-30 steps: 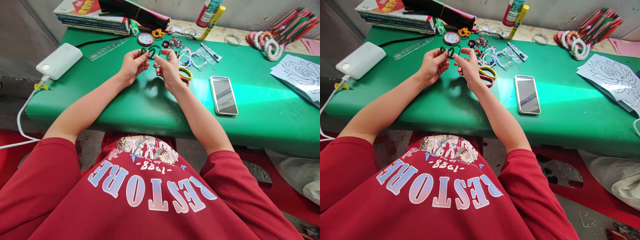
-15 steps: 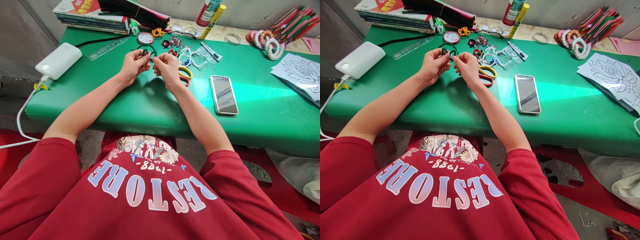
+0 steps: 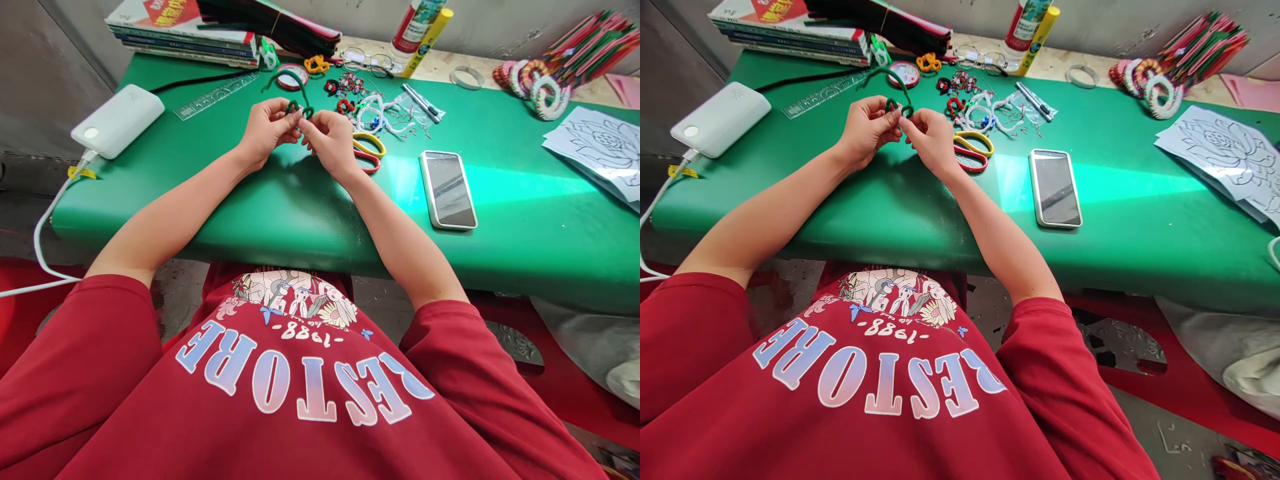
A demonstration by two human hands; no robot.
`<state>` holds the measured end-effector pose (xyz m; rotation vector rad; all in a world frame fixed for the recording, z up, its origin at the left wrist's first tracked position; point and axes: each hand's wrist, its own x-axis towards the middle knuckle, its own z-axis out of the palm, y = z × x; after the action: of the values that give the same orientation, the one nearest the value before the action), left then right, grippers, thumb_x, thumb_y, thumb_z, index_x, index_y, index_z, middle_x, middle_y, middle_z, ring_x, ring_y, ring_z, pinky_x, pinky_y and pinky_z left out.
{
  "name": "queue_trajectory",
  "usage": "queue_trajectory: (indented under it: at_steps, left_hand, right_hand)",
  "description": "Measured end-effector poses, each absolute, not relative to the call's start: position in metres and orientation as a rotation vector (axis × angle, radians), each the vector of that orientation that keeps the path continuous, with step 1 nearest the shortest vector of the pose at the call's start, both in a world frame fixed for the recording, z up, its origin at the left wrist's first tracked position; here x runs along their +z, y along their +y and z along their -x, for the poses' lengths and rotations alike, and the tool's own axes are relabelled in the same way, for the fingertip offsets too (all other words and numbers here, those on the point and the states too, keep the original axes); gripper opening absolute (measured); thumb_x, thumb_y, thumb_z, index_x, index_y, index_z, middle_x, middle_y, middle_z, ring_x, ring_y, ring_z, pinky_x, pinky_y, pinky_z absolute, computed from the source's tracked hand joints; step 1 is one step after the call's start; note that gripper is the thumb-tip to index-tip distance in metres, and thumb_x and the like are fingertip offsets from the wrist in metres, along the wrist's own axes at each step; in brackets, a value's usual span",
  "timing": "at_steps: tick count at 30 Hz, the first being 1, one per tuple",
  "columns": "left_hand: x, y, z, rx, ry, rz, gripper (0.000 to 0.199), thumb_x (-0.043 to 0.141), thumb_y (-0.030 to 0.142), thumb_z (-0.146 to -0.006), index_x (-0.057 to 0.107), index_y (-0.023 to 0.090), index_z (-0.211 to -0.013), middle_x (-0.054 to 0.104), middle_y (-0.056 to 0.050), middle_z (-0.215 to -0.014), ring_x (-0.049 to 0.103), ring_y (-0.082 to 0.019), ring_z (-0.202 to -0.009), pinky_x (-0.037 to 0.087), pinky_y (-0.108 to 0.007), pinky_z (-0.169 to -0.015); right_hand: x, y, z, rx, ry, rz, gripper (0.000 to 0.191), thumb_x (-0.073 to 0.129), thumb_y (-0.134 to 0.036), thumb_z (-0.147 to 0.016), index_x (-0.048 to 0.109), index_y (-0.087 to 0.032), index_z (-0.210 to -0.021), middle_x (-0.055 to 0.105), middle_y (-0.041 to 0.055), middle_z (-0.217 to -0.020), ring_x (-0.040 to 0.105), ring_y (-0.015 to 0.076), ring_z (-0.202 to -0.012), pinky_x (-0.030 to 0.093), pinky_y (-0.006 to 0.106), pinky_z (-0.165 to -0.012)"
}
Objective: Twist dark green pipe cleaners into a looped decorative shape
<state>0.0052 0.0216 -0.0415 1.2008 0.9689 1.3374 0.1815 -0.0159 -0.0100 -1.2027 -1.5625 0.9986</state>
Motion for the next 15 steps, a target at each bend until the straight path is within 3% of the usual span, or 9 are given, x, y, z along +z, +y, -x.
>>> queue_trajectory:
  at_steps: [5, 9, 15]
  left_hand:
    - [-0.044, 0.024, -0.003, 1.322, 0.946, -1.261, 0.066, 0.117, 0.09, -0.084, 0.075, 0.041, -0.089, 0.08, 0.0, -0.085, 0.077, -0.027, -0.094, 0.075, -0.047, -0.094]
    - [-0.045, 0.026, -0.001, 1.29, 0.966, -1.23, 0.063, 0.119, 0.081, -0.093, 0.073, 0.037, -0.088, 0.077, -0.001, -0.082, 0.08, -0.026, -0.093, 0.075, -0.047, -0.094]
    - [-0.048, 0.03, 0.003, 1.248, 0.953, -1.232, 0.063, 0.121, 0.079, -0.093, 0.076, 0.035, -0.09, 0.081, 0.0, -0.084, 0.083, -0.025, -0.091, 0.076, -0.045, -0.093]
  right_hand:
    - [-0.011, -0.015, -0.178, 1.03, -1.528, 1.208, 0.075, 0.092, -0.107, -0.058, 0.052, -0.046, -0.072, 0.07, 0.004, -0.071, 0.072, 0.0344, -0.1, 0.044, 0.052, -0.09]
    - [-0.005, -0.02, -0.178, 1.081, -1.497, 1.207, 0.072, 0.095, -0.099, -0.054, 0.049, -0.046, -0.072, 0.071, 0.0048, -0.073, 0.071, 0.0355, -0.097, 0.045, 0.054, -0.09]
    - [-0.002, -0.024, -0.178, 1.12, -1.482, 1.2, 0.069, 0.096, -0.098, -0.056, 0.054, -0.046, -0.073, 0.067, 0.0021, -0.072, 0.067, 0.0328, -0.094, 0.046, 0.053, -0.091]
